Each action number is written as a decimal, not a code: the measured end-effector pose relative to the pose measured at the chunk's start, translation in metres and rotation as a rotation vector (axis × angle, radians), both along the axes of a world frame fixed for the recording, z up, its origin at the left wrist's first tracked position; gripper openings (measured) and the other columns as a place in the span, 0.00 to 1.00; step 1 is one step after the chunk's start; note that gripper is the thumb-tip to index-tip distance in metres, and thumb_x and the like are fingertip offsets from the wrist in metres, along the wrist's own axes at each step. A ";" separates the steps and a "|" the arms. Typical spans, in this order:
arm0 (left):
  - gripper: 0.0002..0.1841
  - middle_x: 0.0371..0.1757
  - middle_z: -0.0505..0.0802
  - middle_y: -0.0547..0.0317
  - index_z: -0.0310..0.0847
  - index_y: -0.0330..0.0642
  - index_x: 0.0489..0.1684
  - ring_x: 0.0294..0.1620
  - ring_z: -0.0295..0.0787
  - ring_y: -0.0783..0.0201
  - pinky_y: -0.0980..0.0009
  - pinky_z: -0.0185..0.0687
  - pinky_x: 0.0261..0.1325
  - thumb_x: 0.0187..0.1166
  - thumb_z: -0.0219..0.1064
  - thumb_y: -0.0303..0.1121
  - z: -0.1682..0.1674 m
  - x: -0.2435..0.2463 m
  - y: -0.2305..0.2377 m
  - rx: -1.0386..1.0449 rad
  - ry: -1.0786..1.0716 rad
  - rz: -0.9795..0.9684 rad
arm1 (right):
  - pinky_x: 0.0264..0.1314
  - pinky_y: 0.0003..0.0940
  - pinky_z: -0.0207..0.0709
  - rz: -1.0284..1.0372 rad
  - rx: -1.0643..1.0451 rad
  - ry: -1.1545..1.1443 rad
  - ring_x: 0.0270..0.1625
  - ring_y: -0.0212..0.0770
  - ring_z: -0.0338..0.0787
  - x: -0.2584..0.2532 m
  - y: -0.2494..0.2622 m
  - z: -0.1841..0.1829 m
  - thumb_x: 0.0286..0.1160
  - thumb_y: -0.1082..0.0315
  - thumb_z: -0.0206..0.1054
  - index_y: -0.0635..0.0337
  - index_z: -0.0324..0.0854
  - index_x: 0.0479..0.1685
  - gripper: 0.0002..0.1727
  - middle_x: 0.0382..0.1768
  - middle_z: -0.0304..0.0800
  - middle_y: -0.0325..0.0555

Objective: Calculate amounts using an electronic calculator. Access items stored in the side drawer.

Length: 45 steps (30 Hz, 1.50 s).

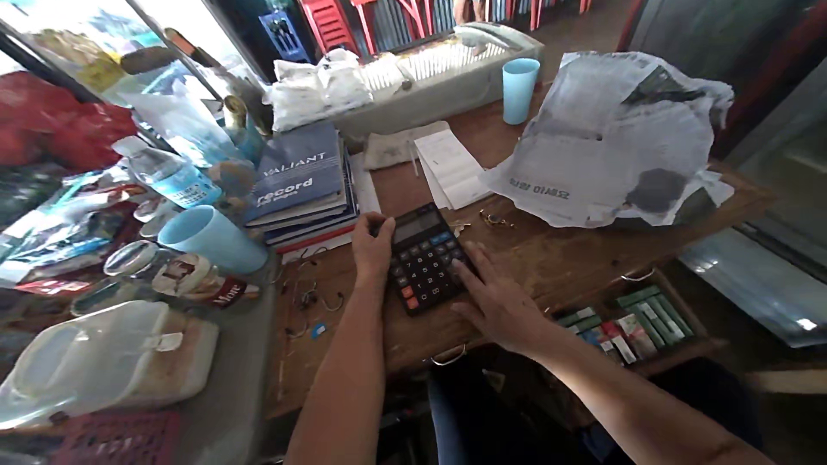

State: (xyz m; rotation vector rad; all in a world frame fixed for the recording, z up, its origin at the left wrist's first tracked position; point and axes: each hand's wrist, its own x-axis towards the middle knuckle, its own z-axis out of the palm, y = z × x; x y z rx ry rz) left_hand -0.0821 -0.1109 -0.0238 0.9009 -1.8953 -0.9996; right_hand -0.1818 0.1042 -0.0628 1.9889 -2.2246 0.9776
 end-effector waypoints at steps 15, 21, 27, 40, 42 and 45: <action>0.22 0.59 0.85 0.45 0.71 0.30 0.71 0.54 0.81 0.68 0.65 0.77 0.61 0.86 0.61 0.38 -0.006 0.007 -0.008 -0.095 -0.160 -0.030 | 0.80 0.50 0.74 0.535 -0.440 0.050 0.72 0.55 0.86 0.052 0.071 -0.055 0.81 0.73 0.64 0.58 0.90 0.57 0.12 0.64 0.90 0.56; 0.23 0.56 0.83 0.47 0.69 0.26 0.70 0.50 0.77 0.76 0.75 0.74 0.57 0.85 0.60 0.37 -0.009 0.007 -0.011 -0.117 -0.124 -0.041 | 0.69 0.45 0.83 0.163 -0.303 -0.009 0.61 0.50 0.91 -0.008 0.147 -0.119 0.79 0.69 0.67 0.58 0.91 0.53 0.11 0.54 0.93 0.53; 0.20 0.50 0.81 0.60 0.70 0.28 0.65 0.46 0.75 0.87 0.86 0.72 0.52 0.86 0.60 0.36 -0.016 0.006 -0.017 -0.134 -0.076 -0.063 | 0.73 0.56 0.80 -0.386 0.009 0.009 0.68 0.59 0.89 -0.069 0.207 -0.152 0.81 0.67 0.63 0.60 0.89 0.62 0.17 0.62 0.91 0.58; 0.21 0.52 0.83 0.54 0.71 0.24 0.64 0.49 0.78 0.80 0.82 0.75 0.55 0.85 0.62 0.35 -0.033 0.015 -0.043 -0.169 -0.058 -0.129 | 0.93 0.61 0.43 -0.937 0.580 -0.327 0.90 0.68 0.58 -0.166 0.246 -0.168 0.81 0.80 0.52 0.68 0.65 0.86 0.30 0.86 0.62 0.70; 0.20 0.52 0.83 0.58 0.70 0.27 0.66 0.49 0.79 0.81 0.83 0.76 0.55 0.85 0.61 0.35 -0.028 0.015 -0.037 -0.122 -0.078 -0.121 | 0.94 0.64 0.39 -0.930 0.540 -0.330 0.91 0.72 0.53 -0.162 0.248 -0.173 0.80 0.81 0.53 0.64 0.66 0.86 0.31 0.88 0.56 0.73; 0.16 0.47 0.83 0.63 0.72 0.27 0.62 0.45 0.79 0.84 0.84 0.77 0.52 0.87 0.59 0.33 -0.017 0.010 -0.021 -0.091 -0.091 -0.117 | 0.93 0.66 0.39 -0.928 0.467 -0.327 0.91 0.73 0.53 -0.158 0.251 -0.179 0.79 0.82 0.54 0.60 0.74 0.82 0.29 0.88 0.56 0.72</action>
